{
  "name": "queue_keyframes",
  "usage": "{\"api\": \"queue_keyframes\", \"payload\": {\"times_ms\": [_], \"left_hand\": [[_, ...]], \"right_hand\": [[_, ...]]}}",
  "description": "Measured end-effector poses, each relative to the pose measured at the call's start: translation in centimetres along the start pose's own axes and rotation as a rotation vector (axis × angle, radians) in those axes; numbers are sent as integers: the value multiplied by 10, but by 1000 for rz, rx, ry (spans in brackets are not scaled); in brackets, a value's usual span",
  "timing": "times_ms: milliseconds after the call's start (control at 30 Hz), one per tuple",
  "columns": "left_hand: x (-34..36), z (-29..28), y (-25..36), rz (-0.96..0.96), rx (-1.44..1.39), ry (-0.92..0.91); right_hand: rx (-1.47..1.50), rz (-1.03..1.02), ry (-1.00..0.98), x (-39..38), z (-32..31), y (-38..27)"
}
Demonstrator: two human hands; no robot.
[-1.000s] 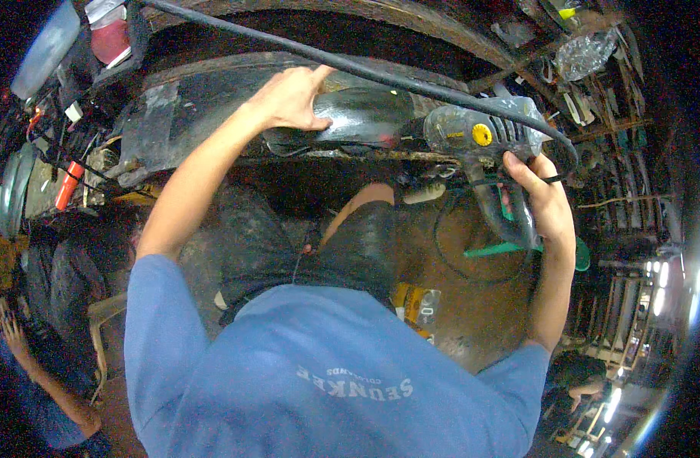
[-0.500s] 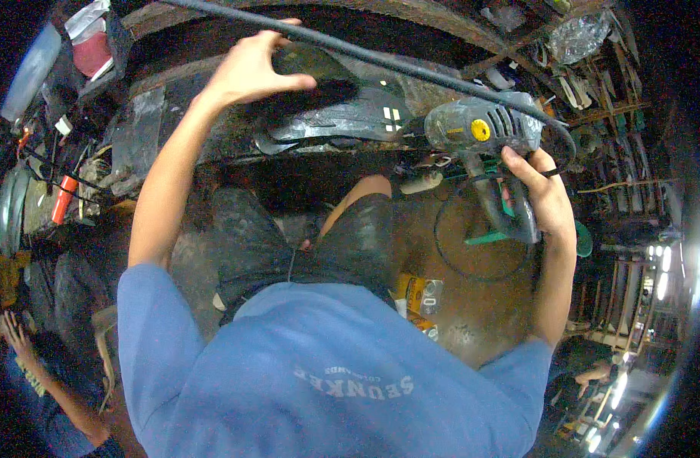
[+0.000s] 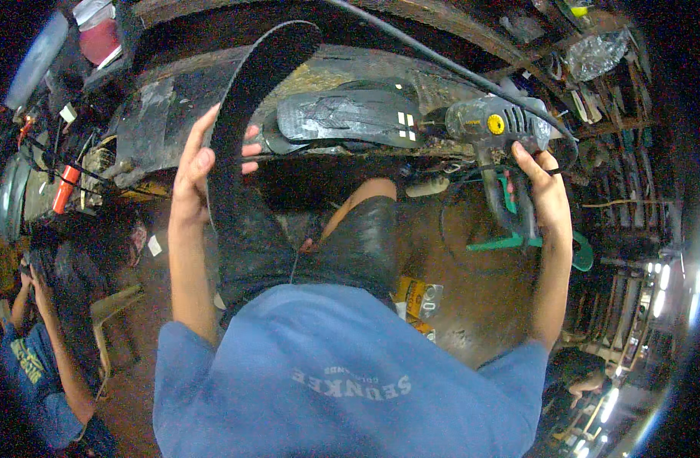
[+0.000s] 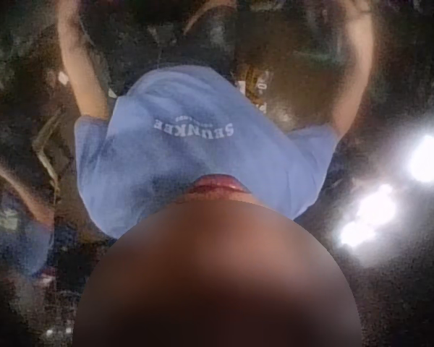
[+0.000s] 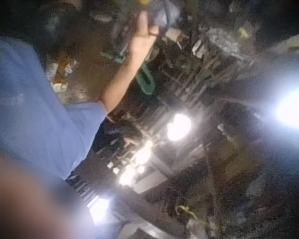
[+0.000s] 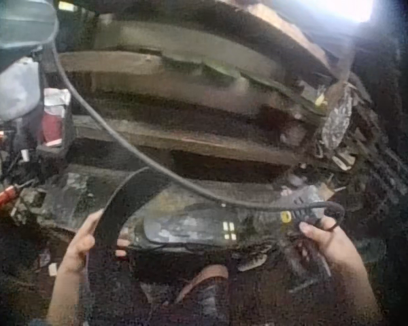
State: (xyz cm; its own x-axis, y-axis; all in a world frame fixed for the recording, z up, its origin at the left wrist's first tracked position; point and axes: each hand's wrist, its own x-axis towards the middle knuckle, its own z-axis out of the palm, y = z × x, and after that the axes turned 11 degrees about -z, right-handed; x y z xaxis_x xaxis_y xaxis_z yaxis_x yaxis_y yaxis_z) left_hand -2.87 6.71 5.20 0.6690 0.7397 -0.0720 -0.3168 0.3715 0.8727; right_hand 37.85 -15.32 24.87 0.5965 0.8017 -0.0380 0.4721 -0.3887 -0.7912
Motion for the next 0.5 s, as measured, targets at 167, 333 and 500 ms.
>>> {"api": "queue_keyframes", "payload": {"times_ms": [167, 333, 500], "left_hand": [[-27, 9, -25, -69, -225, -30], [-48, 2, -32, -101, -404, -117], [-65, -2, -29, -80, -371, -40]], "right_hand": [[4, -22, -10, 13, 8, -4], [65, -80, 6, 20, 29, -18], [105, -36, -39, 12, 43, -36]]}}
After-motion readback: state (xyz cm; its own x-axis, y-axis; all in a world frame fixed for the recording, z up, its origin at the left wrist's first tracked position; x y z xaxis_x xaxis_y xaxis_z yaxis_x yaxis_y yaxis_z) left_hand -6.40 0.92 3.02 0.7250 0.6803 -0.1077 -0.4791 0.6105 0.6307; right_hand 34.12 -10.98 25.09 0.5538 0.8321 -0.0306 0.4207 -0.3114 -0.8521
